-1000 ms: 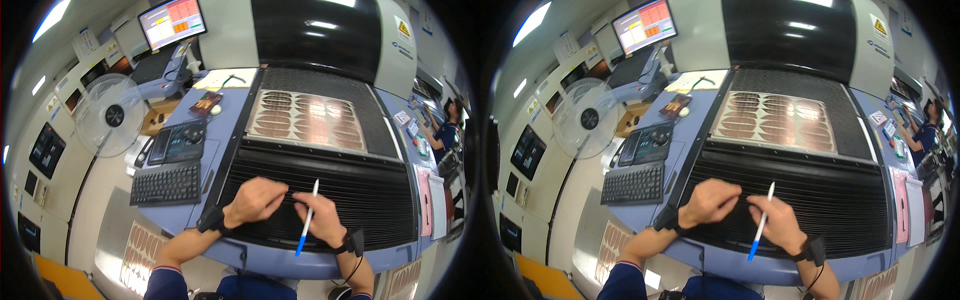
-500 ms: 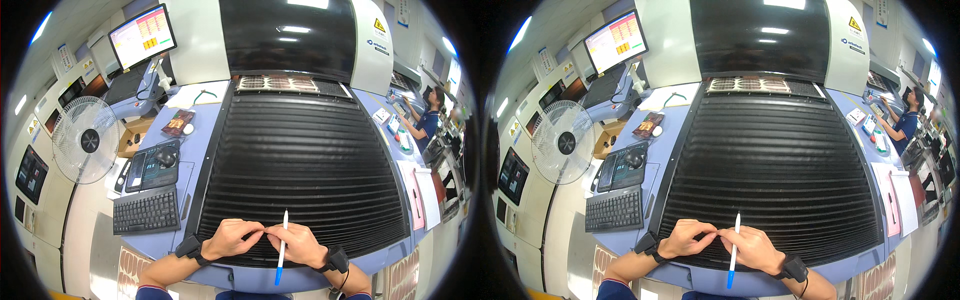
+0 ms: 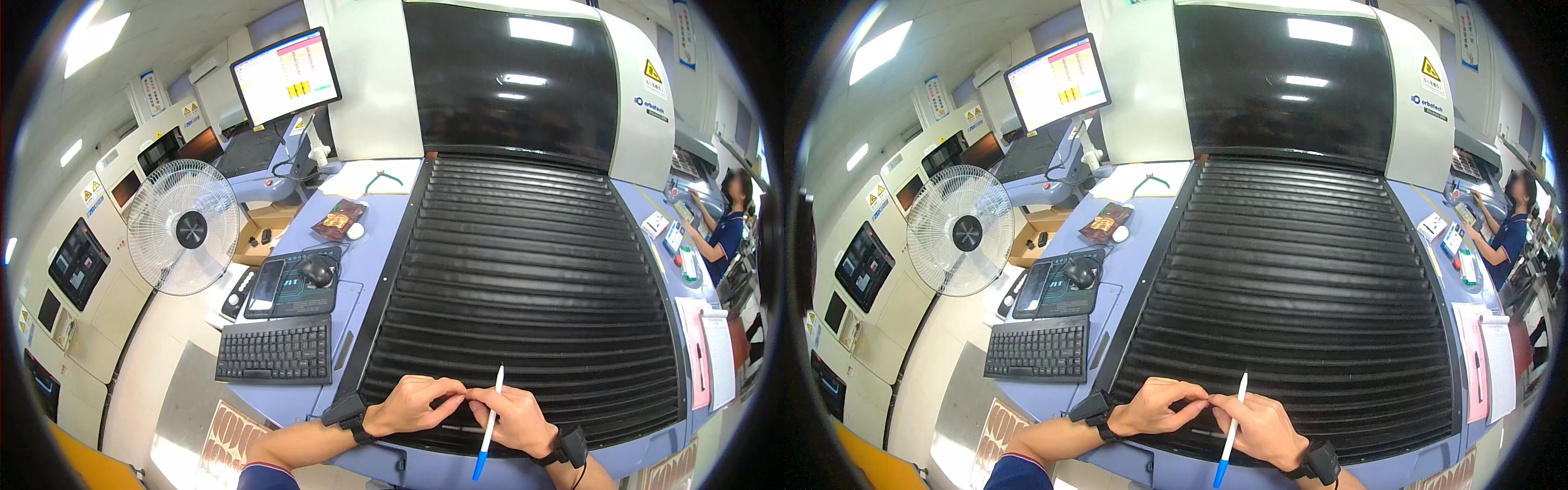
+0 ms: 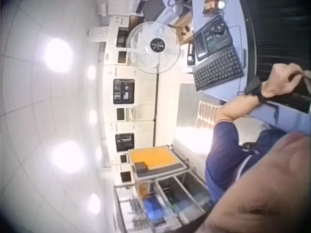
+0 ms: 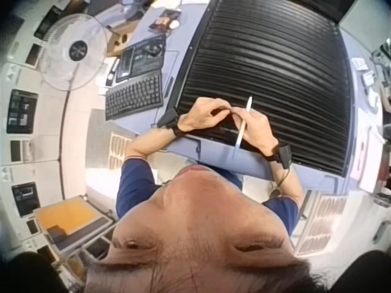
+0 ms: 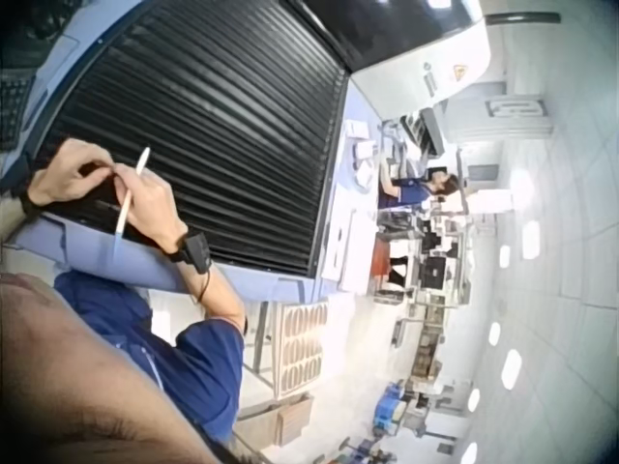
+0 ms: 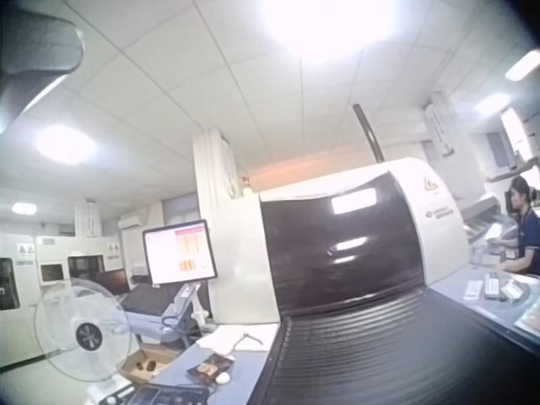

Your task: The recorder is inspecting copper-colored industrial sheets, checking for defects, marking them with a pen, and interacting with a workstation terminal.

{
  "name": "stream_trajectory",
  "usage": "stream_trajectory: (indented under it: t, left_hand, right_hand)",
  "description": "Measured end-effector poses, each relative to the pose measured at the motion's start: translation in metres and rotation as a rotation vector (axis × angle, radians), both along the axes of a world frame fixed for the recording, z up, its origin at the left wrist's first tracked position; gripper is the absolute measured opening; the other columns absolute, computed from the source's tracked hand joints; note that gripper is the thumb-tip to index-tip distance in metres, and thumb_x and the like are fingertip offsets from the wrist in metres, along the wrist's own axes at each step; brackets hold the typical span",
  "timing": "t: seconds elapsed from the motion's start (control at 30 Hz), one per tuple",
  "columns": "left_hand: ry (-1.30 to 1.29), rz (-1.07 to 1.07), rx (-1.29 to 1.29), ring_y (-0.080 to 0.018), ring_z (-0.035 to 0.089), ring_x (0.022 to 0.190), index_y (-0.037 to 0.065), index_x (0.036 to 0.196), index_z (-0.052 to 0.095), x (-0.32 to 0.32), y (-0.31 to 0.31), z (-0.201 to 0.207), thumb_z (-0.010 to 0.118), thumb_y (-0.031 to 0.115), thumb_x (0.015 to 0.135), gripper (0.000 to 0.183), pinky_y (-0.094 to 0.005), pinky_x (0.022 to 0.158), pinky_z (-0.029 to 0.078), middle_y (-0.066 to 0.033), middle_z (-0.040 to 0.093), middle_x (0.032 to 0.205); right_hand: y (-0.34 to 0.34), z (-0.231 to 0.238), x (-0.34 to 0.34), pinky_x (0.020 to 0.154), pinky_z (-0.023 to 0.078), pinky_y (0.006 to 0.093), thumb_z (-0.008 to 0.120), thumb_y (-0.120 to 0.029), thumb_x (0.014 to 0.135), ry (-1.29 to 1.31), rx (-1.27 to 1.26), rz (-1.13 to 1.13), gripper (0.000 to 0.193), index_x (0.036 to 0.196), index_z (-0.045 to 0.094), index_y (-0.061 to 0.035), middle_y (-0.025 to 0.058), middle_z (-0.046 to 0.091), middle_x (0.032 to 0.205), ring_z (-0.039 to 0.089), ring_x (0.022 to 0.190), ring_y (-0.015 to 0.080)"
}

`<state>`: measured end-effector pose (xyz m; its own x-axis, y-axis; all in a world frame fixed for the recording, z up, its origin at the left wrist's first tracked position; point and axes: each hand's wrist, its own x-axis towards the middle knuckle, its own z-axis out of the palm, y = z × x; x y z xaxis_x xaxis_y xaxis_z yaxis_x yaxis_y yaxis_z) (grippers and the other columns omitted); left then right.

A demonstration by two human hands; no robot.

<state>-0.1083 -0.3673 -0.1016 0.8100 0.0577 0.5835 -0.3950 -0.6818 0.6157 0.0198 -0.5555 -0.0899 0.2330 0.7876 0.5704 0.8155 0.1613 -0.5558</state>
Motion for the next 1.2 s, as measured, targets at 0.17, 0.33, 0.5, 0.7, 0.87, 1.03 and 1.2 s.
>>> stream_trajectory:
  t: [0.17,0.33,0.5,0.7,0.87,1.03,1.2]
  left_hand:
    - [-0.004,0.012,0.011,-0.0249,0.074,0.069,0.002,0.097,0.073,0.003,-0.004,0.0,0.08,0.005,0.084,0.015,-0.0325,0.06,0.056,-0.0103,0.075,0.083]
    - [-0.083,0.046,0.048,-0.0258,0.069,0.064,0.006,0.098,0.072,-0.001,0.011,-0.003,0.078,0.007,0.085,0.015,-0.0354,0.056,0.053,-0.0082,0.072,0.08]
    - [-0.232,0.072,0.104,-0.0275,0.065,0.06,0.009,0.097,0.066,0.022,0.003,-0.009,0.074,0.016,0.087,0.014,-0.0387,0.053,0.05,-0.0058,0.064,0.069]
    - [-0.355,0.18,0.117,-0.0279,0.066,0.055,0.009,0.083,0.06,0.022,-0.002,-0.02,0.07,0.019,0.084,0.015,-0.0409,0.046,0.047,-0.0044,0.061,0.06]
    - [-0.336,0.231,0.128,-0.0279,0.065,0.053,0.009,0.083,0.062,0.027,-0.008,-0.027,0.07,0.021,0.081,0.015,-0.0405,0.046,0.047,-0.0035,0.064,0.06]
    - [-0.3,0.216,0.094,-0.0285,0.065,0.053,0.009,0.079,0.063,0.029,-0.008,-0.031,0.069,0.02,0.08,0.013,-0.0409,0.046,0.047,-0.0053,0.065,0.059]
    - [-0.266,0.119,0.055,-0.0305,0.063,0.053,0.006,0.078,0.057,0.019,-0.005,-0.021,0.071,0.017,0.08,0.018,-0.0413,0.046,0.044,-0.0063,0.058,0.058]
  right_hand:
    - [-0.005,0.0,0.003,0.061,0.056,0.0392,0.076,-0.004,0.084,-0.021,-0.011,-0.006,0.025,0.109,0.071,-0.0042,0.0132,0.071,0.079,0.07,0.068,0.031]
    - [0.013,0.002,0.0,0.061,0.056,0.0395,0.075,-0.001,0.083,-0.029,-0.039,-0.025,0.024,0.106,0.072,-0.0039,0.0133,0.073,0.082,0.07,0.068,0.0314]
    - [0.0,0.005,0.002,0.074,0.058,0.0367,0.072,0.003,0.087,-0.018,-0.091,-0.118,0.023,0.11,0.072,-0.0018,0.0162,0.076,0.093,0.075,0.083,0.0298]
    - [-0.001,-0.013,-0.001,0.087,0.055,0.0326,0.061,-0.001,0.101,0.109,-0.146,-0.209,0.027,0.127,0.064,0.0061,0.0167,0.077,0.098,0.074,0.094,0.0207]
    - [-0.004,-0.021,0.007,0.079,0.05,0.0276,0.062,-0.003,0.102,0.12,-0.134,-0.221,0.024,0.125,0.065,0.0048,0.0106,0.072,0.085,0.064,0.081,0.0127]
    - [-0.004,-0.017,0.009,0.076,0.049,0.0276,0.062,-0.003,0.102,0.071,-0.218,-0.209,0.023,0.123,0.066,0.0052,0.0096,0.071,0.083,0.063,0.079,0.0129]
    - [0.0,-0.024,0.006,0.078,0.051,0.0278,0.062,-0.002,0.102,0.086,-0.151,-0.222,0.022,0.121,0.066,0.0067,0.0113,0.072,0.085,0.065,0.08,0.0132]
